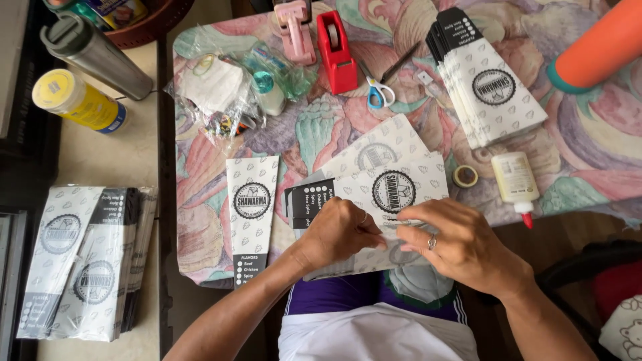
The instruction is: The person folds paper shawarma wrappers by hand on a table. They handle the wrappers one at a time, turning them over and folding them into a specific shape before stacking them.
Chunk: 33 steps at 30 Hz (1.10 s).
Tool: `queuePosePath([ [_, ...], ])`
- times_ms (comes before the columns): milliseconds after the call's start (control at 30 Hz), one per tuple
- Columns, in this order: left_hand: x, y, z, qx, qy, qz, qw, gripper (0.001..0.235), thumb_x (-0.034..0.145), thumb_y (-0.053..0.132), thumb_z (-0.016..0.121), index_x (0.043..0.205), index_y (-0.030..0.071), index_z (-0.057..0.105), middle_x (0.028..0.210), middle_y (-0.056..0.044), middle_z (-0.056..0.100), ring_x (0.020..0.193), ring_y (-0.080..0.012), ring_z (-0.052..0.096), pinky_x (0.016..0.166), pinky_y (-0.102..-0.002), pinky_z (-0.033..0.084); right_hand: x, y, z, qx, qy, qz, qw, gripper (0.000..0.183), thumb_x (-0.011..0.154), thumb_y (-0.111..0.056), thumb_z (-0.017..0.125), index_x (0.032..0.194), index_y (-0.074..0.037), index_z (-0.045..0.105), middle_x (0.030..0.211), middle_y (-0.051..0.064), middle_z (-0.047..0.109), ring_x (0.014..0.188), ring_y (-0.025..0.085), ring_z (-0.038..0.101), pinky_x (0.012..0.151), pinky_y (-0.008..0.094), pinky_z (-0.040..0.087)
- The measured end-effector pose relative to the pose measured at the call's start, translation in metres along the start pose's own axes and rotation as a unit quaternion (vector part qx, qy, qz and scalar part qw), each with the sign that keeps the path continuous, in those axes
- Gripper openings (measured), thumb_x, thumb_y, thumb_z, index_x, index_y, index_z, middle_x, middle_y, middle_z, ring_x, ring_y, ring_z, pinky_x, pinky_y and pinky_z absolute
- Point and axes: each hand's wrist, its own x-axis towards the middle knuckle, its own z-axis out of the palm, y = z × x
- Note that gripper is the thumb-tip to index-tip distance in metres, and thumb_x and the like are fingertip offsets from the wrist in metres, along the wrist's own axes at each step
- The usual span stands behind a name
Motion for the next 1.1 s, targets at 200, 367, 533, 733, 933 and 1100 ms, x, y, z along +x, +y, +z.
queuePosePath([
  [200,-0.003,0.031,-0.02,-0.041,-0.015,-0.013,0.999,0.018,0.077,0.014,0.09,0.083,0.001,0.079,0.069,-0.017,0.076,0.061,-0.0275,0.076,0.056,-0.028,0.056,-0.008,0.008,0.015,-0.003,-0.033,0.049,0.998,0.016,0.083,-0.017,0.079,0.085,-0.011,0.064,0.095,0.002,0.066,0.082,0.027,0.068,0.067,0.039,0.055],
  [367,0.011,0.016,-0.035,-0.061,-0.013,-0.033,0.998,0.017,0.078,0.024,0.089,0.079,0.009,0.082,0.062,-0.006,0.072,0.057,-0.0117,0.057,0.049,-0.028,0.045,-0.001,-0.017,0.001,-0.059,0.017,0.016,0.998,0.015,0.088,-0.003,0.07,0.076,-0.001,0.063,0.119,0.011,0.067,0.109,0.037,0.065,0.09,0.054,0.053],
  [533,0.037,-0.002,-0.076,0.107,0.152,0.137,0.973,0.006,0.085,0.011,0.081,0.083,0.016,0.082,0.078,0.0,0.08,0.061,-0.008,0.073,0.055,-0.024,0.055,-0.026,-0.066,-0.024,-0.091,0.017,-0.03,0.995,0.031,0.092,-0.001,0.058,0.062,0.001,0.051,0.134,0.017,0.064,0.125,0.04,0.059,0.093,0.056,0.057],
  [733,0.044,-0.014,-0.078,0.237,0.316,0.246,0.885,0.009,0.098,0.018,0.075,0.092,0.011,0.077,0.067,-0.003,0.073,0.05,-0.0147,0.064,0.041,-0.033,0.041,-0.1,-0.085,-0.019,0.032,-0.059,0.044,0.997,0.023,0.094,-0.019,0.067,0.114,-0.008,0.071,0.113,0.001,0.077,0.07,0.012,0.075,0.063,0.027,0.062],
  [933,0.026,-0.032,-0.024,0.294,0.227,0.293,0.881,0.024,0.097,-0.007,0.07,0.087,0.013,0.077,0.063,0.0,0.068,0.049,-0.0141,0.05,0.04,-0.026,0.042,-0.068,-0.06,-0.031,0.042,-0.044,0.009,0.998,0.011,0.096,-0.017,0.059,0.097,-0.007,0.065,0.104,0.014,0.075,0.086,0.027,0.077,0.066,0.042,0.062],
  [1100,0.018,-0.025,-0.021,0.191,0.095,0.055,0.976,0.065,0.08,0.077,0.052,0.089,0.02,0.083,0.086,-0.007,0.078,0.077,-0.0313,0.073,0.057,-0.046,0.052,-0.034,-0.027,-0.019,0.018,-0.008,0.079,0.997,0.012,0.089,-0.002,0.072,0.085,-0.01,0.063,0.071,0.0,0.064,0.056,0.019,0.057,0.055,0.037,0.045],
])
